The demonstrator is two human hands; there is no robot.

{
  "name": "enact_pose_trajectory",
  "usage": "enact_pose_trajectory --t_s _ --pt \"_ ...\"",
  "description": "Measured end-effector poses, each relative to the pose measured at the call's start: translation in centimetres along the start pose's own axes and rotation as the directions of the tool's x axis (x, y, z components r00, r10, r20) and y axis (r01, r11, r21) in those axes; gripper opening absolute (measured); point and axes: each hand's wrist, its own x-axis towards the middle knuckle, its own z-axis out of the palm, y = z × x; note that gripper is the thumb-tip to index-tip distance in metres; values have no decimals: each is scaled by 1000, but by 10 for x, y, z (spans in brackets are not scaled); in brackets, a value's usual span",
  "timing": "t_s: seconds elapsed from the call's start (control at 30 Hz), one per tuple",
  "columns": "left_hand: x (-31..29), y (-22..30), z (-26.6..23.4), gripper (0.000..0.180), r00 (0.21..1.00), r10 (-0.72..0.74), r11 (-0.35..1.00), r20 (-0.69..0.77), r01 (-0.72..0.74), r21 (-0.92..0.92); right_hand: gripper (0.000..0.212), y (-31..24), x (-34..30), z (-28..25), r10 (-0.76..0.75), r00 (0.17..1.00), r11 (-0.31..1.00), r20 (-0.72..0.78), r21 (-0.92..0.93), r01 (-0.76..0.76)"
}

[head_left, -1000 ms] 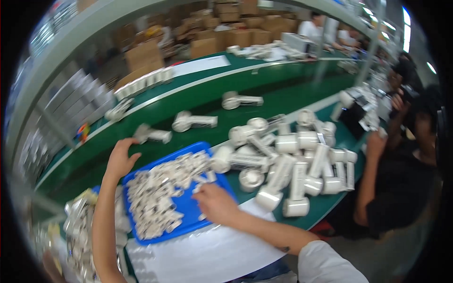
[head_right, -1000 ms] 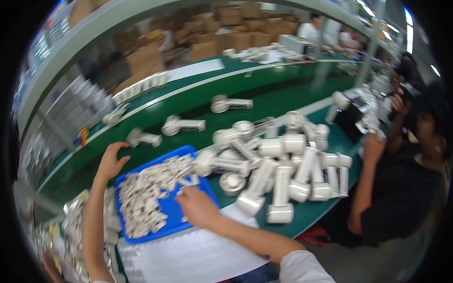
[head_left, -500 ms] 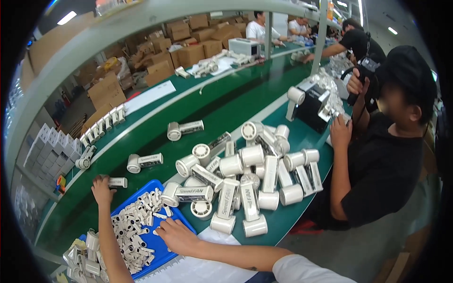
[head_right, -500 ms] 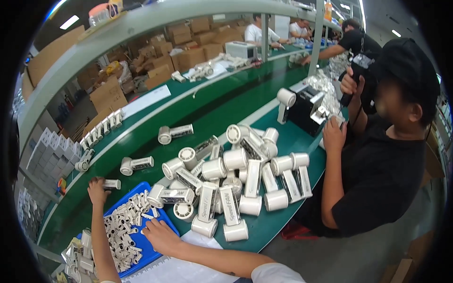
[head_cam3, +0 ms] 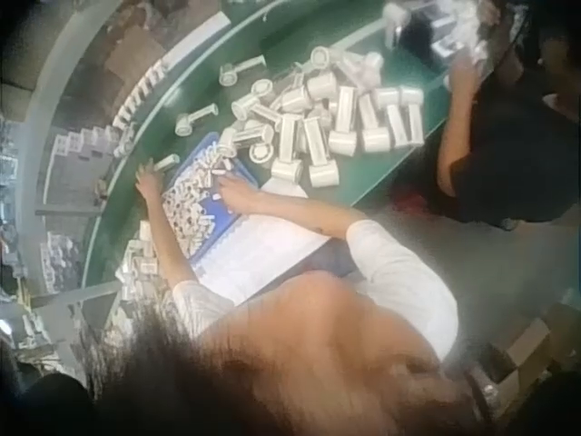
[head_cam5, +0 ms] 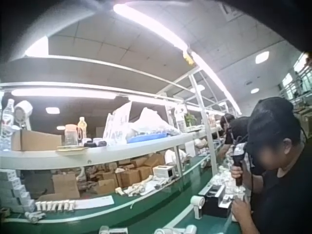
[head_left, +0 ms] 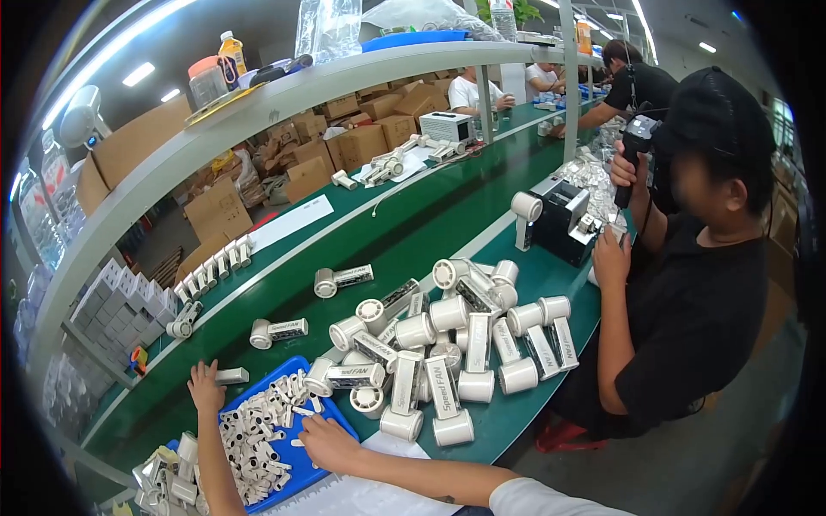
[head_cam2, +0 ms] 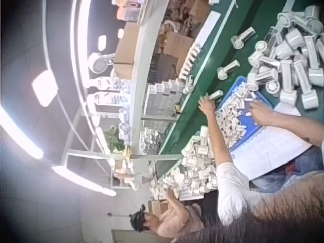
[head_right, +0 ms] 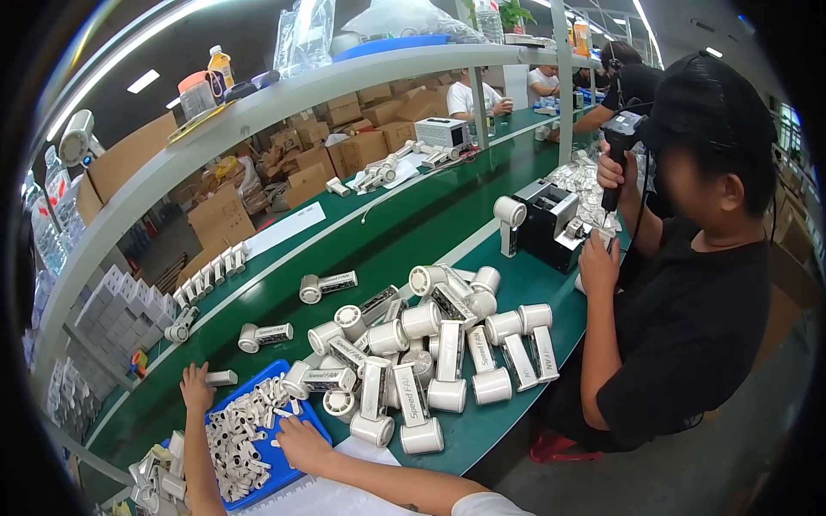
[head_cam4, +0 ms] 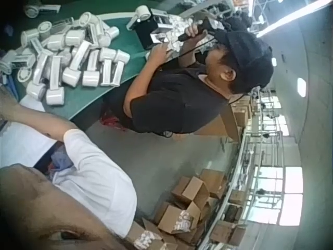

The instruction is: The person assembles small portable fans by hand, putting together plastic components and fan housings, then applies stickers to them.

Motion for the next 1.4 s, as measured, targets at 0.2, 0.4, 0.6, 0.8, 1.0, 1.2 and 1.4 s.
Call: enact_pose_trajectory --t_s 0.2,0.4,0.6,0.8,1.0,1.2,1.4 --pt "18 15 -7 64 996 44 997 79 -38 -71 18 0 0 -4 17 1000 999 -5 39 -17" --pt "0 8 -32 48 1000 -3 964 -24 -3 -266 19 -1 -5 6 51 999 997 -2 63 -50" --pt "-68 -32 -107 42 993 93 831 -79 -121 -543 25 -7 -3 10 -34 999 999 33 40 33" --pt "-158 15 -219 43 941 338 771 -36 -298 -563 18 12 2 8 -12 994 1000 -111 26 15" --pt "-265 57 -243 52 843 439 658 311 -67 -750 24 1 9 -8 -198 974 980 -113 -47 194" --pt "-315 81 -210 55 749 484 605 453 88 -791 28 -30 14 -24 -71 993 872 -95 477 108" --pt "-321 89 -152 44 807 547 617 222 -209 -759 27 -51 3 -59 -6 979 580 204 798 -163"
